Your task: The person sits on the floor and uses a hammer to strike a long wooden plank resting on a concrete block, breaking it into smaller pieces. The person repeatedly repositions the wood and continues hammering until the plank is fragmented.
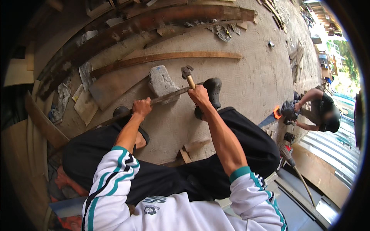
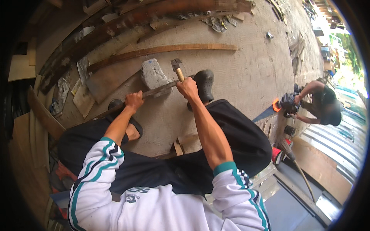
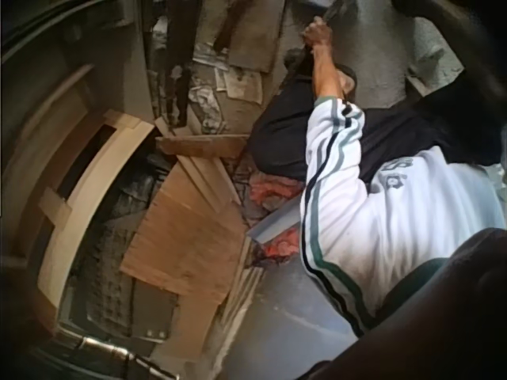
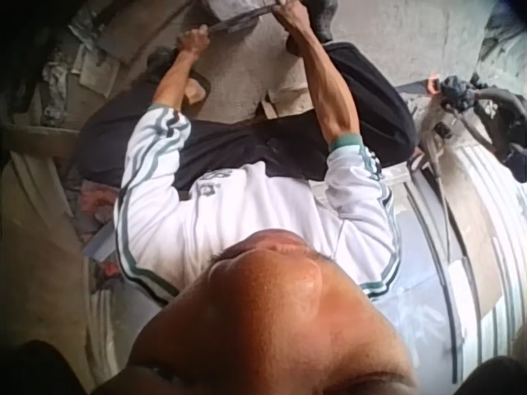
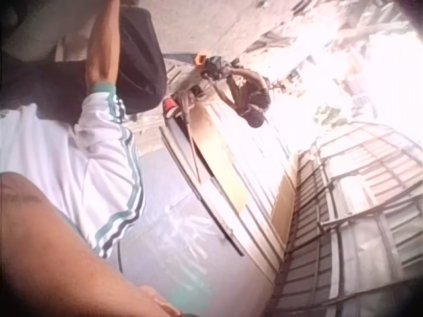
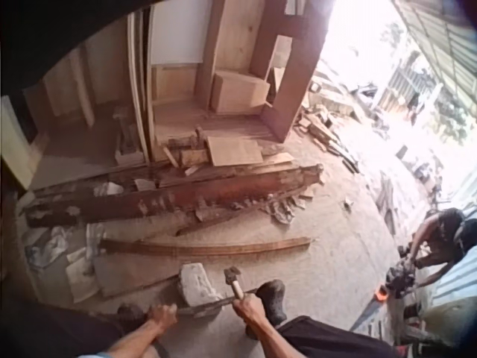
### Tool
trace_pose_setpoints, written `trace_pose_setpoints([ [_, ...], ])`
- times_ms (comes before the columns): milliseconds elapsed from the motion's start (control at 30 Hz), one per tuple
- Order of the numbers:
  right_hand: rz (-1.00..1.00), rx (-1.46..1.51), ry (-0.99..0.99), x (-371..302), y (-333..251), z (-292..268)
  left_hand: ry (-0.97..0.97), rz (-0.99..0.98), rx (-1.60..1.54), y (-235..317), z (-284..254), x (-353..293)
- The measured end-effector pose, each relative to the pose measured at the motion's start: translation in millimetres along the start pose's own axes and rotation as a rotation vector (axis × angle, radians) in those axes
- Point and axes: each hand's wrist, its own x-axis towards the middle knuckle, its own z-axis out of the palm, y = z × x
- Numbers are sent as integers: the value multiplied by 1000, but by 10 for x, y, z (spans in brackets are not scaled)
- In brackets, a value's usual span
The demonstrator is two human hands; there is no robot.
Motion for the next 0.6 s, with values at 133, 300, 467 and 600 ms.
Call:
trace_pose_setpoints([
  [133, -219, 205, 188, -46, -5, 85, 50, -11, -2, 34, -12, 40],
  [300, 88, -156, -96, 182, 179, 135, 57, 26, -12, 50, -10, 86],
  [467, -174, -4, 53, -37, -60, 36, 67, 7, -1, -29, 80, 16],
  [600, -96, -38, -4, 50, 159, 197, 71, -3, -4, 0, 71, 78],
])
